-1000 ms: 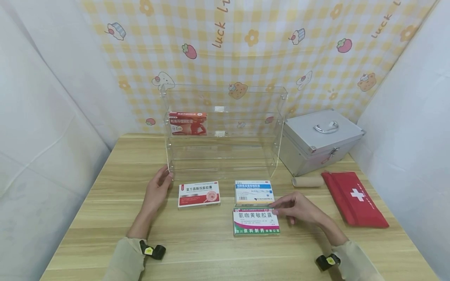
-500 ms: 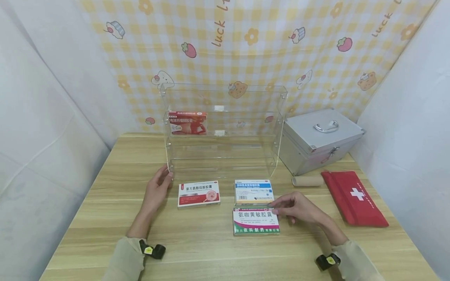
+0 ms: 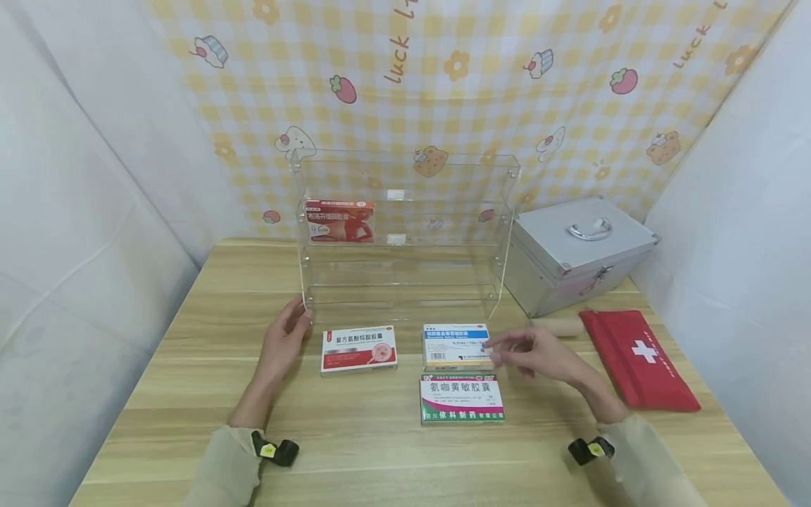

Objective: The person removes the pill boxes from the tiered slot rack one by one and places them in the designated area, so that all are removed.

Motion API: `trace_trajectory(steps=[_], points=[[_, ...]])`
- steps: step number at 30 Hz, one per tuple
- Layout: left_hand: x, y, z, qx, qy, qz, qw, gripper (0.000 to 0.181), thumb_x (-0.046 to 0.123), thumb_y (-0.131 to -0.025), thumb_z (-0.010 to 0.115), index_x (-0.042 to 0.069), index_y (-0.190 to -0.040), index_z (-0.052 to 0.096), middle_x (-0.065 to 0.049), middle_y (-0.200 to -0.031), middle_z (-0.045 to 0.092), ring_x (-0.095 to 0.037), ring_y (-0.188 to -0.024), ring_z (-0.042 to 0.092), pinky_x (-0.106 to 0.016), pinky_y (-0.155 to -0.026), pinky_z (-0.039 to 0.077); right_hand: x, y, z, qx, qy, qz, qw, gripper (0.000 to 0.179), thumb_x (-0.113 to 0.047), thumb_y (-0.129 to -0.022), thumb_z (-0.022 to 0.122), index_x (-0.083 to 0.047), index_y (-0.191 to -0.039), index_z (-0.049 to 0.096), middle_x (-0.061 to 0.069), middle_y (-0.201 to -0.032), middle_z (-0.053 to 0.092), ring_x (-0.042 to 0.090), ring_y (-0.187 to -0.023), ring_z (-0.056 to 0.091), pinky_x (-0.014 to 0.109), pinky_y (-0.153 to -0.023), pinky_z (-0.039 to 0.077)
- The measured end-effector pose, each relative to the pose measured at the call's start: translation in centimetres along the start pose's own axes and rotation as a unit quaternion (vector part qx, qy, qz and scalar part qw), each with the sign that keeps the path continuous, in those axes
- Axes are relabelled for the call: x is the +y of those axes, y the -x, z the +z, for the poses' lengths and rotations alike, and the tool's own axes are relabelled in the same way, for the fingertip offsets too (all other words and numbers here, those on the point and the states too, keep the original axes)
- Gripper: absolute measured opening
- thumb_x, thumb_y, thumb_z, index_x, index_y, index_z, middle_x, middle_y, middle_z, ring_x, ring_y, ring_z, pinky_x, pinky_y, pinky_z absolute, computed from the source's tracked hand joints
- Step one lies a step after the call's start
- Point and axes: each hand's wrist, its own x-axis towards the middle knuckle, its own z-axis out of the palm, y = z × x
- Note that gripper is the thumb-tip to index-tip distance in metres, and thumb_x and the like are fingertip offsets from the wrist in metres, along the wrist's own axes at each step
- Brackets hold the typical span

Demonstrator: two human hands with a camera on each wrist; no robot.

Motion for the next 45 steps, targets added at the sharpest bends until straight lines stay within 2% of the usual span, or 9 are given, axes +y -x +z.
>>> trace_trajectory(steps=[8, 15, 21, 26, 31, 38, 40, 41, 45], points=[[-0.1, 0.0, 0.0, 0.002, -0.005, -0.001, 1.0000, 0.057, 0.044, -0.102, 0.048, 0.022, -0.153, 0.035, -0.013, -0.146, 0.046, -0.027, -0.121, 0.051, -0.026, -0.090, 0.052, -3.7, -3.6, -1.7, 0.042, -0.004, -0.047, 0.9980, 0.035, -0.020, -0.094, 0.068, -0.007, -0.127, 0.064, 0.011, -0.103, 0.068, 0.041, -0.052, 0.054, 0.035, -0.036, 0.043], [-0.2, 0.0, 0.0, 0.002, 0.004, -0.001, 1.0000, 0.056, 0.042, -0.102, 0.049, 0.022, -0.152, 0.036, -0.012, -0.146, 0.046, -0.027, -0.122, 0.051, -0.026, -0.090, 0.052, -7.5, -7.4, -3.3, 0.063, 0.015, -0.077, 0.9949, 0.033, -0.021, -0.095, 0.067, -0.020, -0.128, 0.063, 0.006, -0.110, 0.068, 0.028, -0.053, 0.060, 0.030, -0.037, 0.044], [-0.3, -0.1, 0.0, 0.007, 0.009, 0.008, 0.9999, 0.055, 0.039, -0.102, 0.050, 0.021, -0.152, 0.037, -0.014, -0.145, 0.047, -0.029, -0.120, 0.053, -0.025, -0.088, 0.053, -12.3, -9.8, -4.3, 0.077, 0.007, -0.105, 0.9915, 0.033, -0.013, -0.096, 0.064, -0.013, -0.130, 0.062, 0.011, -0.113, 0.067, 0.029, -0.054, 0.061, 0.029, -0.037, 0.044], [-0.2, -0.2, 0.0, 0.005, 0.008, 0.007, 0.9999, 0.054, 0.041, -0.102, 0.051, 0.023, -0.151, 0.038, -0.014, -0.145, 0.047, -0.028, -0.120, 0.053, -0.027, -0.089, 0.053, -15.9, -11.1, -4.6, 0.083, 0.013, -0.107, 0.9906, 0.033, -0.012, -0.097, 0.063, -0.009, -0.129, 0.062, 0.012, -0.113, 0.066, 0.030, -0.057, 0.062, 0.029, -0.040, 0.046], [-0.1, -0.1, 0.0, 0.006, 0.006, 0.003, 1.0000, 0.053, 0.041, -0.102, 0.051, 0.025, -0.151, 0.039, -0.013, -0.145, 0.047, -0.027, -0.120, 0.053, -0.027, -0.088, 0.053, -17.6, -12.6, -4.7, 0.082, 0.022, -0.099, 0.9915, 0.035, -0.016, -0.097, 0.063, -0.010, -0.131, 0.061, 0.012, -0.117, 0.065, 0.031, -0.060, 0.063, 0.032, -0.041, 0.046], [0.1, 0.1, 0.0, 0.007, 0.006, 0.003, 0.9999, 0.052, 0.036, -0.103, 0.050, 0.022, -0.151, 0.038, -0.014, -0.144, 0.048, -0.029, -0.119, 0.054, -0.027, -0.088, 0.054, -19.0, -14.4, -4.6, 0.078, 0.013, -0.095, 0.9923, 0.034, -0.017, -0.097, 0.065, -0.012, -0.130, 0.062, 0.010, -0.117, 0.065, 0.036, -0.064, 0.064, 0.030, -0.043, 0.046], [0.1, 0.1, 0.1, 0.007, 0.005, 0.000, 1.0000, 0.052, 0.038, -0.102, 0.051, 0.023, -0.151, 0.039, -0.014, -0.144, 0.048, -0.028, -0.119, 0.054, -0.028, -0.089, 0.054, -19.3, -14.7, -4.5, 0.080, 0.017, -0.101, 0.9915, 0.033, -0.018, -0.097, 0.065, -0.012, -0.130, 0.062, 0.009, -0.115, 0.066, 0.035, -0.063, 0.065, 0.030, -0.042, 0.046], [0.7, 0.3, 0.1, 0.005, 0.006, -0.002, 1.0000, 0.052, 0.035, -0.103, 0.050, 0.021, -0.151, 0.038, -0.016, -0.144, 0.047, -0.029, -0.119, 0.053, -0.031, -0.090, 0.053, -19.5, -14.9, -4.4, 0.081, 0.020, -0.106, 0.9909, 0.033, -0.017, -0.097, 0.065, -0.012, -0.129, 0.063, 0.009, -0.115, 0.066, 0.034, -0.063, 0.065, 0.030, -0.042, 0.046], [0.7, 0.3, 0.1, 0.006, 0.005, -0.004, 1.0000, 0.052, 0.035, -0.103, 0.050, 0.021, -0.151, 0.038, -0.016, -0.144, 0.047, -0.030, -0.118, 0.054, -0.034, -0.092, 0.053, -20.3, -15.4, -4.2, 0.080, 0.034, -0.111, 0.9900, 0.033, -0.018, -0.097, 0.064, -0.011, -0.129, 0.062, 0.009, -0.114, 0.065, 0.031, -0.061, 0.064, 0.029, -0.041, 0.045]])
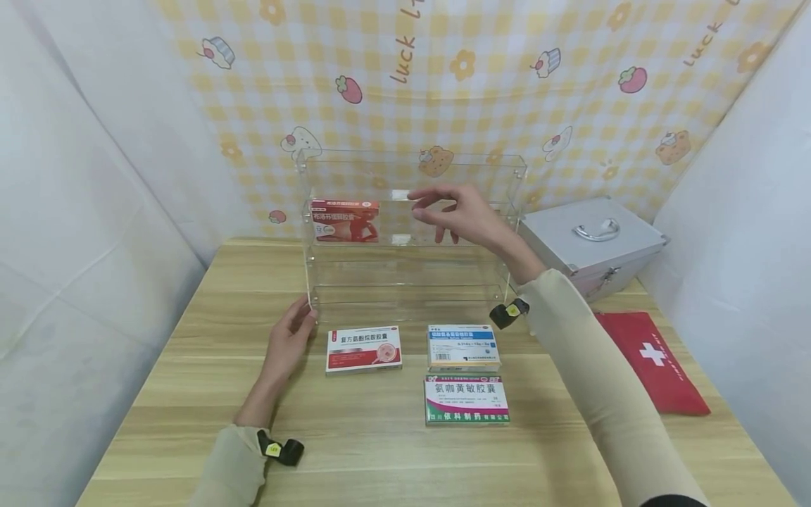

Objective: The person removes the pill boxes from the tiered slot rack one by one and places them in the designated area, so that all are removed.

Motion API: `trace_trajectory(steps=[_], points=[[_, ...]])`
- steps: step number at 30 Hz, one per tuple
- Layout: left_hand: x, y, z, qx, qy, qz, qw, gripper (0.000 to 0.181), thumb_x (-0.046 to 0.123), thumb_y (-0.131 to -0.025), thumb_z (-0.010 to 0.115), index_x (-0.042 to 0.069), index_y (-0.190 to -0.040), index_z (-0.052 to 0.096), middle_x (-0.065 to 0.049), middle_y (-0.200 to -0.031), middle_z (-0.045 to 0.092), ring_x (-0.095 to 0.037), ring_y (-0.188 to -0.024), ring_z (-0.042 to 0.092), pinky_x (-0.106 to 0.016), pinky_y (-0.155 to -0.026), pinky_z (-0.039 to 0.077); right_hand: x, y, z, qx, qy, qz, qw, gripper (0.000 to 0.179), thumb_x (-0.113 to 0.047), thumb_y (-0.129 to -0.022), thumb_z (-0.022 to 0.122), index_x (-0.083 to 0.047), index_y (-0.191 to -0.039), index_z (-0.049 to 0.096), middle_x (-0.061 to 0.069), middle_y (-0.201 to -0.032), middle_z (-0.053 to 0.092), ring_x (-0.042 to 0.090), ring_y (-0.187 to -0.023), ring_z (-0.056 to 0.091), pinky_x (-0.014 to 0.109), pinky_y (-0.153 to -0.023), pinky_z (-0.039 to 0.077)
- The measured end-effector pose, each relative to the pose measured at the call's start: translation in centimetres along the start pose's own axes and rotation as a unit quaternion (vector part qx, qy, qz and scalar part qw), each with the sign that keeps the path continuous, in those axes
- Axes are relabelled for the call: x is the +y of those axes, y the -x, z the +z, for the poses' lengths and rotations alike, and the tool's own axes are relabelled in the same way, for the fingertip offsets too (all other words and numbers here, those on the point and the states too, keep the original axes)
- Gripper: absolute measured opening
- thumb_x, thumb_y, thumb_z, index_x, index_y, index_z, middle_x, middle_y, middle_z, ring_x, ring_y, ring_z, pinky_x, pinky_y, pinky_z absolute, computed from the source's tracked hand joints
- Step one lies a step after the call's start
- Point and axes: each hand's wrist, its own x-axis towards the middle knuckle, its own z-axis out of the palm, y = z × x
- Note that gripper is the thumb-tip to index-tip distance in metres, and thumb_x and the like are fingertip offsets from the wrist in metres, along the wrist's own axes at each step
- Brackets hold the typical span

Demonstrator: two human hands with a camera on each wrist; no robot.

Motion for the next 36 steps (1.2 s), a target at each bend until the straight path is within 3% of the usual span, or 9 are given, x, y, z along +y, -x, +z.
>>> trace_trajectory(steps=[4, 9, 14, 23, 36], points=[[-0.5, -0.2, 0.1, 0.002, 0.001, -0.001, 1.0000, 0.052, 0.037, -0.103, 0.050, 0.023, -0.151, 0.039, -0.014, -0.145, 0.048, -0.029, -0.118, 0.055, -0.035, -0.092, 0.053, -0.2, -0.8, 0.2, -0.005, 0.005, 0.011, 0.9999, 0.033, -0.019, -0.097, 0.064, -0.011, -0.129, 0.062, 0.008, -0.116, 0.065, 0.031, -0.063, 0.064, 0.027, -0.041, 0.044], [-0.6, -0.2, 0.2, -0.001, 0.006, 0.004, 1.0000, 0.052, 0.038, -0.102, 0.051, 0.023, -0.151, 0.039, -0.016, -0.145, 0.047, -0.032, -0.118, 0.054, -0.040, -0.093, 0.052, 1.7, -2.4, 0.2, -0.007, 0.001, 0.017, 0.9998, 0.035, -0.024, -0.096, 0.066, -0.017, -0.130, 0.062, 0.005, -0.117, 0.065, 0.035, -0.064, 0.064, 0.026, -0.039, 0.041], [-0.7, -0.4, 0.3, 0.003, -0.001, 0.004, 1.0000, 0.053, 0.041, -0.101, 0.051, 0.023, -0.150, 0.040, -0.014, -0.143, 0.049, -0.029, -0.116, 0.056, -0.035, -0.091, 0.054, 2.6, -3.2, 0.3, -0.012, 0.003, 0.017, 0.9998, 0.036, -0.035, -0.093, 0.069, -0.025, -0.127, 0.063, -0.001, -0.115, 0.066, 0.033, -0.062, 0.065, 0.027, -0.038, 0.040], [-0.8, -0.4, 0.1, 0.007, -0.003, 0.000, 1.0000, 0.053, 0.042, -0.101, 0.051, 0.024, -0.150, 0.040, -0.012, -0.143, 0.049, -0.026, -0.115, 0.056, -0.034, -0.090, 0.054, 2.0, -4.5, 1.2, -0.024, 0.025, 0.005, 0.9994, 0.031, -0.038, -0.092, 0.069, -0.029, -0.122, 0.066, -0.006, -0.111, 0.067, 0.030, -0.058, 0.065, 0.033, -0.038, 0.040], [-0.7, -0.3, -0.1, 0.003, 0.003, 0.001, 1.0000, 0.054, 0.044, -0.101, 0.051, 0.024, -0.150, 0.041, -0.011, -0.144, 0.049, -0.025, -0.117, 0.054, -0.033, -0.089, 0.054, 1.3, -6.0, 2.2, -0.044, 0.039, -0.002, 0.9983, 0.031, -0.033, -0.093, 0.068, -0.023, -0.122, 0.067, -0.001, -0.110, 0.070, 0.034, -0.052, 0.061, 0.027, -0.034, 0.035]])
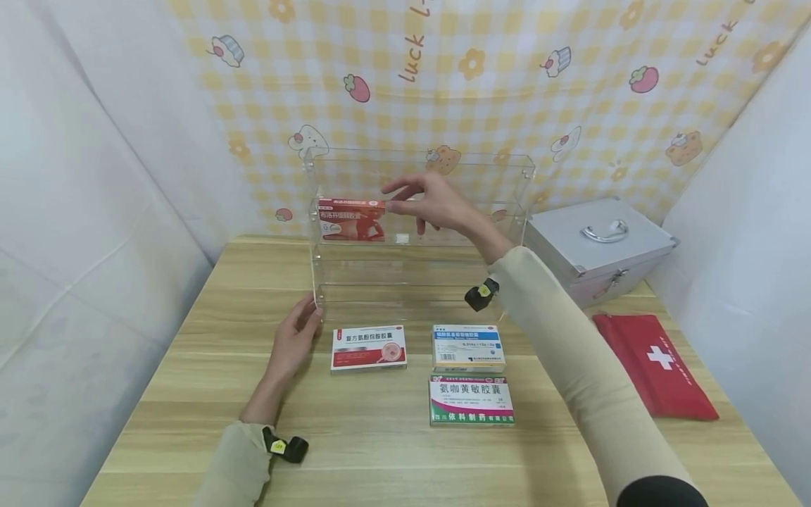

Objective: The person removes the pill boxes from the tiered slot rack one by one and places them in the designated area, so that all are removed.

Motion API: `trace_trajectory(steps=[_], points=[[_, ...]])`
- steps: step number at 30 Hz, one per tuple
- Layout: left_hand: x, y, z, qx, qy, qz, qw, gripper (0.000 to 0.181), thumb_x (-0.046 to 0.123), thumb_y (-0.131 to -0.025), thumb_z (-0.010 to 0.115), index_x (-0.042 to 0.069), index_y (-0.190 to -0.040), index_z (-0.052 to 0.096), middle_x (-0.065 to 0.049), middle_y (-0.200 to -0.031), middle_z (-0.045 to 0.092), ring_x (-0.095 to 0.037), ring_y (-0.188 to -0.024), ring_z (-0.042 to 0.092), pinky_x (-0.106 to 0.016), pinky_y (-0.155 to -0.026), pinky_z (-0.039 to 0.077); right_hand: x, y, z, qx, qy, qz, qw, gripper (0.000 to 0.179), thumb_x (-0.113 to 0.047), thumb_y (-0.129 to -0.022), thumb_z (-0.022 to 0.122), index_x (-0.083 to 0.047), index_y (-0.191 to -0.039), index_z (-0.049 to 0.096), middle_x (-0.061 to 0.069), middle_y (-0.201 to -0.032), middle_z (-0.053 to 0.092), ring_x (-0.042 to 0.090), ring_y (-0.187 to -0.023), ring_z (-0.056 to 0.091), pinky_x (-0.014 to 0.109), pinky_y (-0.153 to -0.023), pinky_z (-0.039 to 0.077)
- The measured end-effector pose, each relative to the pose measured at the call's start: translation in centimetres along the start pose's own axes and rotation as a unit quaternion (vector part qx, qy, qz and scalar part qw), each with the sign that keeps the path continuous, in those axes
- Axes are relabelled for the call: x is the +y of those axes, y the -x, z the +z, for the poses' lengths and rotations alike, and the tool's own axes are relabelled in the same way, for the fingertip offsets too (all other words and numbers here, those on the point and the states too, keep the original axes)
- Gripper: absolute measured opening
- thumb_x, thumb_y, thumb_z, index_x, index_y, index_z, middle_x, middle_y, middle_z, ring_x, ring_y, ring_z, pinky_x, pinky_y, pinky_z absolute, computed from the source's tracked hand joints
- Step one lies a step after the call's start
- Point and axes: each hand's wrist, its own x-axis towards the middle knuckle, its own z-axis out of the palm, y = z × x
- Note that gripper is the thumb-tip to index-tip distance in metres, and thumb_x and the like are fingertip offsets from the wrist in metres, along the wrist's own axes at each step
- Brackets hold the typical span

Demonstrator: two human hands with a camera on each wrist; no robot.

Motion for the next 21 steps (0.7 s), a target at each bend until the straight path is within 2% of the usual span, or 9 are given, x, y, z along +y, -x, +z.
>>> trace_trajectory(steps=[10, 16, 21], points=[[-0.1, 0.0, 0.0, 0.001, -0.004, 0.001, 1.0000, 0.054, 0.044, -0.101, 0.051, 0.023, -0.150, 0.041, -0.012, -0.144, 0.048, -0.026, -0.121, 0.053, -0.036, -0.093, 0.052, -0.4, -0.8, 0.6, -0.004, 0.012, 0.029, 0.9995, 0.029, -0.031, -0.092, 0.070, -0.025, -0.121, 0.067, -0.006, -0.100, 0.073, 0.033, -0.049, 0.059, 0.032, -0.034, 0.037], [-0.1, 0.0, -0.1, 0.000, -0.003, 0.001, 1.0000, 0.053, 0.042, -0.101, 0.051, 0.023, -0.150, 0.040, -0.012, -0.145, 0.048, -0.026, -0.122, 0.052, -0.036, -0.093, 0.052, -0.6, -1.0, 0.9, -0.012, 0.032, 0.026, 0.9991, 0.031, -0.028, -0.093, 0.069, -0.019, -0.123, 0.068, -0.001, -0.101, 0.073, 0.032, -0.045, 0.058, 0.033, -0.033, 0.040], [-0.1, 0.0, 0.0, -0.001, -0.001, -0.001, 1.0000, 0.053, 0.042, -0.101, 0.051, 0.024, -0.150, 0.040, -0.011, -0.145, 0.048, -0.026, -0.122, 0.052, -0.037, -0.093, 0.052, -0.6, -0.9, 1.1, -0.013, 0.037, 0.029, 0.9988, 0.024, -0.025, -0.094, 0.068, -0.019, -0.117, 0.071, 0.001, -0.104, 0.073, 0.031, -0.043, 0.056, 0.033, -0.032, 0.041]])
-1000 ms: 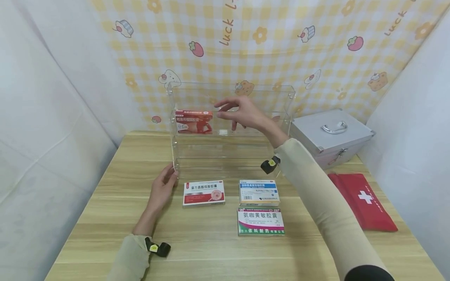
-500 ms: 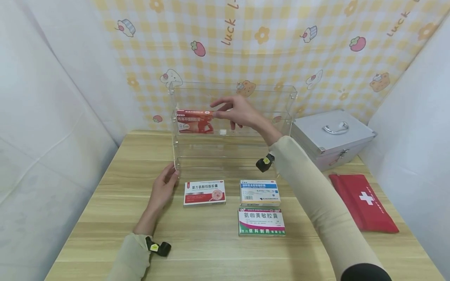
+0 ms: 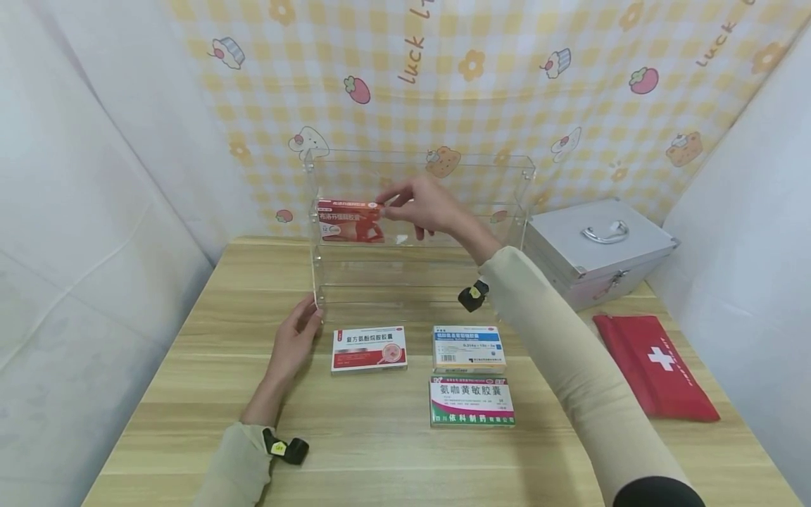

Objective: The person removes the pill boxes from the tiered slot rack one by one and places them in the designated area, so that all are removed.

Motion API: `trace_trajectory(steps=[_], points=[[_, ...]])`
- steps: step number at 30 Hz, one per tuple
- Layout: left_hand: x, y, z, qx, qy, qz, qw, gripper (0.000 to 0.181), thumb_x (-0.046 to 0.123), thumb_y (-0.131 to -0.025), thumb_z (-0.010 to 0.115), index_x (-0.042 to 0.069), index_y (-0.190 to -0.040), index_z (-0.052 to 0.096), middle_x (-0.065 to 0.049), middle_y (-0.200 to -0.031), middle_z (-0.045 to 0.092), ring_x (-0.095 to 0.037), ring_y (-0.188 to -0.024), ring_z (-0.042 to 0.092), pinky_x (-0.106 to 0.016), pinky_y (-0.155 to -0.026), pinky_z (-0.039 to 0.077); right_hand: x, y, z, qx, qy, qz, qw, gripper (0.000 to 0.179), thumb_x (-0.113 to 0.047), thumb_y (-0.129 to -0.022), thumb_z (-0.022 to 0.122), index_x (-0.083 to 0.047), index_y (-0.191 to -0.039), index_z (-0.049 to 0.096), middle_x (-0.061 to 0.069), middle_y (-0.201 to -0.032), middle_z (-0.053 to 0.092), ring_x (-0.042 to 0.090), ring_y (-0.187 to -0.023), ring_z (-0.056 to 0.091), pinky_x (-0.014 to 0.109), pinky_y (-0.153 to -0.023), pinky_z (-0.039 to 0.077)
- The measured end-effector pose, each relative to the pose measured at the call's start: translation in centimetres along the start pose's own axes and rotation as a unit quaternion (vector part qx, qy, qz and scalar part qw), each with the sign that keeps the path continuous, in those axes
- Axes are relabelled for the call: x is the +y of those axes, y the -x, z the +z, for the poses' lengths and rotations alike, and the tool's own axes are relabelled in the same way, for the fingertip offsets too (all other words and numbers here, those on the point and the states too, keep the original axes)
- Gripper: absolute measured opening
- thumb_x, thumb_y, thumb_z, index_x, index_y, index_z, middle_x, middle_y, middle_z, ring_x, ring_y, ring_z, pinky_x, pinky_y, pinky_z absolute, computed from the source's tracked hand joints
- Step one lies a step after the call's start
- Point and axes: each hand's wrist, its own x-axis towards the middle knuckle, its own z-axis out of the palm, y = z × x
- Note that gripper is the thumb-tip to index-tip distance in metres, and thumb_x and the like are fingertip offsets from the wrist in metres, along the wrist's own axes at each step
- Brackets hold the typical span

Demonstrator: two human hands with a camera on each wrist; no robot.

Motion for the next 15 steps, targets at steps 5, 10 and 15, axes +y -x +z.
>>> trace_trajectory(steps=[5, 10, 15], points=[[-0.14, -0.07, -0.02, 0.000, 0.001, 0.001, 1.0000, 0.054, 0.043, -0.101, 0.051, 0.025, -0.150, 0.040, -0.010, -0.145, 0.048, -0.025, -0.120, 0.053, -0.036, -0.092, 0.053, -0.01, 0.00, 0.17, 0.006, -0.002, 0.006, 1.0000, 0.018, -0.024, -0.093, 0.069, -0.020, -0.110, 0.071, -0.004, -0.099, 0.073, 0.034, -0.047, 0.059, 0.033, -0.033, 0.043], [-0.14, -0.07, 0.00, 0.002, -0.001, 0.003, 1.0000, 0.053, 0.042, -0.101, 0.052, 0.023, -0.150, 0.040, -0.011, -0.144, 0.049, -0.025, -0.119, 0.054, -0.033, -0.091, 0.053, -0.08, -0.32, 0.39, 0.006, 0.003, 0.013, 0.9999, 0.018, -0.028, -0.092, 0.072, -0.019, -0.107, 0.069, -0.006, -0.086, 0.074, 0.035, -0.048, 0.060, 0.031, -0.032, 0.042], [-0.06, -0.03, 0.04, 0.002, 0.000, 0.006, 1.0000, 0.053, 0.040, -0.101, 0.052, 0.023, -0.150, 0.041, -0.011, -0.143, 0.050, -0.025, -0.119, 0.054, -0.031, -0.090, 0.053, -0.29, -0.62, 0.66, 0.011, 0.017, 0.025, 0.9995, 0.022, -0.031, -0.089, 0.074, -0.019, -0.106, 0.067, -0.004, -0.084, 0.074, 0.034, -0.048, 0.061, 0.029, -0.031, 0.040]])
